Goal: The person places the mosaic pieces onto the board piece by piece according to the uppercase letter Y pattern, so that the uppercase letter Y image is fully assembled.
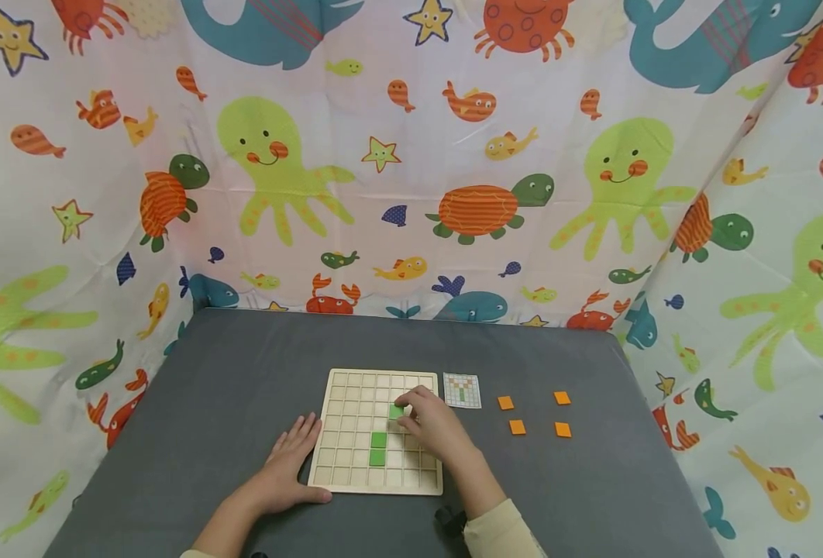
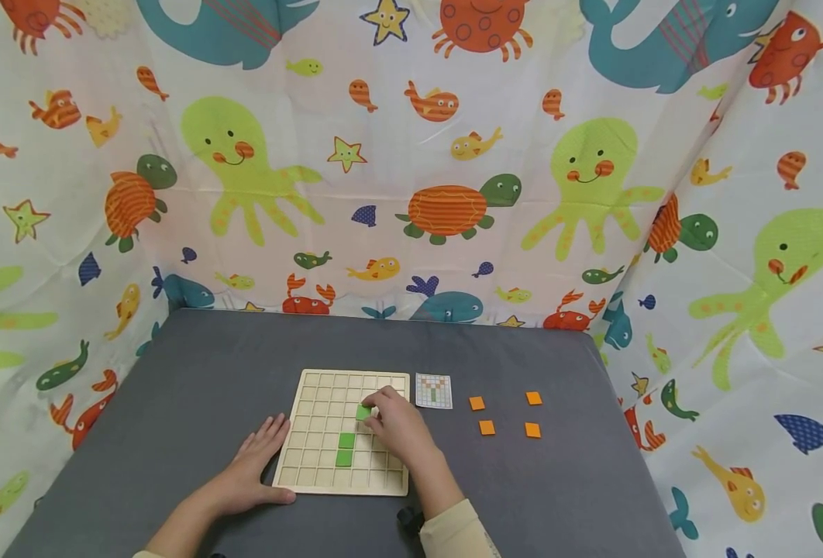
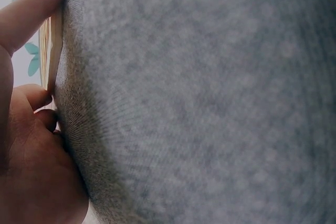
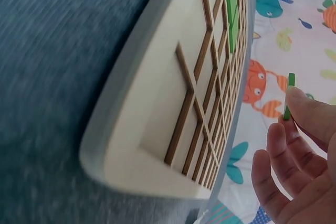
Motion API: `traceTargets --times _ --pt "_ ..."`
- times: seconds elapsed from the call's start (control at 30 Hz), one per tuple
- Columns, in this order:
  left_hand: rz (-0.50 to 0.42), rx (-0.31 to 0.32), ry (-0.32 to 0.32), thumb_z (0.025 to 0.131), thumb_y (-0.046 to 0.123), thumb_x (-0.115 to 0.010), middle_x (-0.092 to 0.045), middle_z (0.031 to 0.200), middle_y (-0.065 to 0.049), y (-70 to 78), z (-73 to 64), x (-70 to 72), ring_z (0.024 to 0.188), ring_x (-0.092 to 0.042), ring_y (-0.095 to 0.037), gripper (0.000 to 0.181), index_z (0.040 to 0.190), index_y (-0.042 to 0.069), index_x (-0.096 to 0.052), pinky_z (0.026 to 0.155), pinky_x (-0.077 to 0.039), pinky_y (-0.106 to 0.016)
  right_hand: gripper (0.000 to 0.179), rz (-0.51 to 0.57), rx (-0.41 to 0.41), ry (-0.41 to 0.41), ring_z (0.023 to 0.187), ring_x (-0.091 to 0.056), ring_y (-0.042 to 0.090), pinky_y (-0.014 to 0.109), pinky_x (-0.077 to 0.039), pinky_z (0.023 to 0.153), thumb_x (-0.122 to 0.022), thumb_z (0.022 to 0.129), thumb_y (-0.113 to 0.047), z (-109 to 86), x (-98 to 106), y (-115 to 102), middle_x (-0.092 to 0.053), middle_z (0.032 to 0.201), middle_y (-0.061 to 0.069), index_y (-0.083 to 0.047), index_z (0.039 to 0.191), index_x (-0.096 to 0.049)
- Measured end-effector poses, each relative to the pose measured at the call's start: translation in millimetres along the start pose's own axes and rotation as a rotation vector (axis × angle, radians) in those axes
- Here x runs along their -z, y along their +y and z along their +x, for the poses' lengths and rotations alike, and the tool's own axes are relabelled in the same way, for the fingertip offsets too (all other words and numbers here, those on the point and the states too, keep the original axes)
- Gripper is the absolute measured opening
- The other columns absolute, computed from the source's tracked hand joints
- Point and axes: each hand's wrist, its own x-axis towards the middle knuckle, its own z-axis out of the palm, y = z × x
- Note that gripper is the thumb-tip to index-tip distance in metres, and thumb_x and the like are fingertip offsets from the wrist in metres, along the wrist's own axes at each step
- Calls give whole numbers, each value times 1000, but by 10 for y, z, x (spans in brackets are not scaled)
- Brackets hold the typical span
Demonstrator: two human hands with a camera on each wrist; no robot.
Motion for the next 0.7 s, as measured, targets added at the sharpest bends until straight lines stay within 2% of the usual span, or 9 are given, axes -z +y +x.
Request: traceTargets --times 0.2,0.5,0.7 --pt "7 5 -5 67 63 -85 -5 171 -13 -17 7 -5 157 1 -36 132 163 9 -12 123 -3 -59 22 -51 -4 -20 83 -61 7 26 -52 70 -75 92 -21 73 -80 -27 -64 109 -4 -17 114 -72" --pt "0 7 3 66 61 -86 -4 170 -14 11 1 36 157 2 -37 132 163 8 -13 123 -2 -61 25 -47 -51 -66 89 -64 9 29 -55 76 -77 90 -28 151 -207 -51 -66 110 -4 -19 113 -75" --pt "-7 2 -5 67 61 -86 -5 170 -15 33 -1 29 157 2 -38 132 163 7 -14 123 -2 -61 24 -56 -63 -109 87 -62 8 28 -54 74 -77 90 -29 174 -248 -45 -66 110 -4 -19 112 -76"
